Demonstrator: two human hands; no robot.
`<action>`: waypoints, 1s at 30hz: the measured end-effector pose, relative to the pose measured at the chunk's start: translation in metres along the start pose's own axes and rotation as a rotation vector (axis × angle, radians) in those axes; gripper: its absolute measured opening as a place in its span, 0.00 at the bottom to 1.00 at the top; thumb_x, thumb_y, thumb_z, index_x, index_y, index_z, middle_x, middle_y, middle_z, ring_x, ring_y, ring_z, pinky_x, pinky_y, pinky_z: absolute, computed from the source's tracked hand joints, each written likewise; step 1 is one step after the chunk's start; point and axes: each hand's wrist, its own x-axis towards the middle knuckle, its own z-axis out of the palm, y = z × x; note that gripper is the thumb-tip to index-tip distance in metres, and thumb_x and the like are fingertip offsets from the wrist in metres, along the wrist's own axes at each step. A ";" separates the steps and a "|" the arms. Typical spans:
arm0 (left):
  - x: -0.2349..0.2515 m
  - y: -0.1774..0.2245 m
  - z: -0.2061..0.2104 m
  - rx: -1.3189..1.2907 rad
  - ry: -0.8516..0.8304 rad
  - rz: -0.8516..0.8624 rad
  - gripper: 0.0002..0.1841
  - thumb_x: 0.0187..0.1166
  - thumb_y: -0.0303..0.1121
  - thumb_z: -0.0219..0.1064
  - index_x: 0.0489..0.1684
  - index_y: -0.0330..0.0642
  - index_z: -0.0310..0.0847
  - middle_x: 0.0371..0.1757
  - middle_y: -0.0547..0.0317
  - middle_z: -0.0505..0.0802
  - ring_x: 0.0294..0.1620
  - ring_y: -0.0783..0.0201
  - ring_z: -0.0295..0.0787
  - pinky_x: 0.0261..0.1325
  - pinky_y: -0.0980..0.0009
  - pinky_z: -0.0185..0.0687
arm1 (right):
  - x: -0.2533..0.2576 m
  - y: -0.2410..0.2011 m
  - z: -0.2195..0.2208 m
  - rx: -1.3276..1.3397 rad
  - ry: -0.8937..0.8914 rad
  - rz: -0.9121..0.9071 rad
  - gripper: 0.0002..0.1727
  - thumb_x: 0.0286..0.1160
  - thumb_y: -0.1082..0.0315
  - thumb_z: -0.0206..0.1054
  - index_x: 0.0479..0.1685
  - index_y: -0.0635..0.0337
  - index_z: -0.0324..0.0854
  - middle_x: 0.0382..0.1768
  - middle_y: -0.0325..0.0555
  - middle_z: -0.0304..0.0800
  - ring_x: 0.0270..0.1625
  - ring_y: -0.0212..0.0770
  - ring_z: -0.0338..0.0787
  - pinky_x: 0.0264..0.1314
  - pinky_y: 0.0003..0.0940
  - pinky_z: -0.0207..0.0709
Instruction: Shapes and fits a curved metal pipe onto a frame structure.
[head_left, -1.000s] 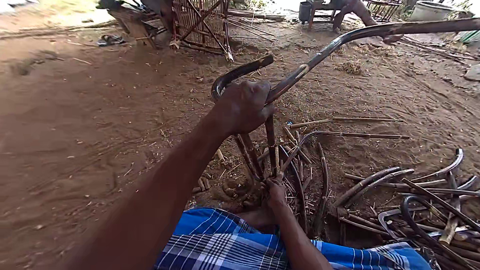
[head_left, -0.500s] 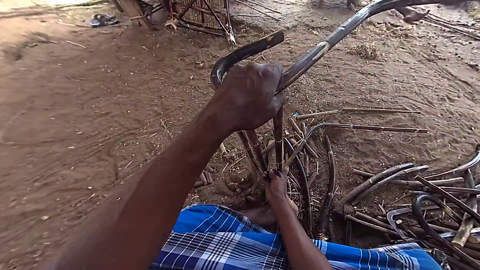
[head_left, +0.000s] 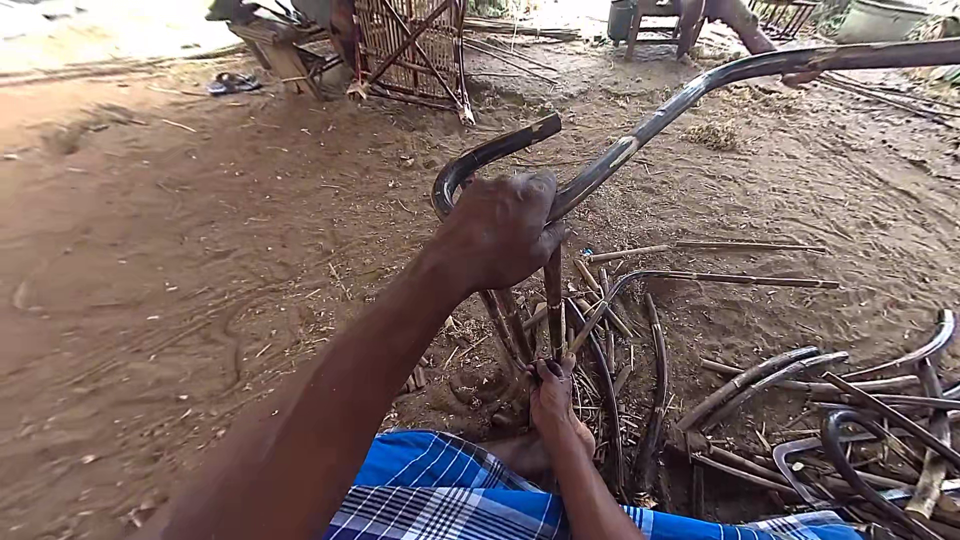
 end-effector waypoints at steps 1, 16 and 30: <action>0.000 0.000 -0.001 0.004 -0.007 -0.003 0.17 0.84 0.51 0.62 0.42 0.46 0.77 0.33 0.56 0.85 0.33 0.53 0.85 0.36 0.48 0.78 | 0.000 0.001 0.000 -0.006 -0.003 -0.002 0.09 0.84 0.73 0.63 0.57 0.64 0.77 0.40 0.50 0.86 0.33 0.42 0.88 0.39 0.38 0.88; 0.003 0.003 -0.012 -0.098 -0.177 -0.022 0.16 0.87 0.50 0.62 0.46 0.45 0.76 0.35 0.53 0.84 0.38 0.51 0.84 0.41 0.44 0.76 | -0.116 -0.143 0.138 -0.008 -0.292 -0.177 0.10 0.84 0.64 0.66 0.52 0.61 0.87 0.31 0.45 0.87 0.21 0.33 0.80 0.20 0.24 0.75; 0.007 -0.002 -0.015 -0.102 -0.177 0.006 0.15 0.86 0.49 0.62 0.44 0.46 0.75 0.33 0.56 0.82 0.36 0.54 0.82 0.41 0.47 0.76 | -0.113 -0.140 0.151 -0.023 -0.334 -0.234 0.11 0.85 0.65 0.65 0.46 0.64 0.87 0.30 0.47 0.87 0.23 0.34 0.82 0.23 0.26 0.78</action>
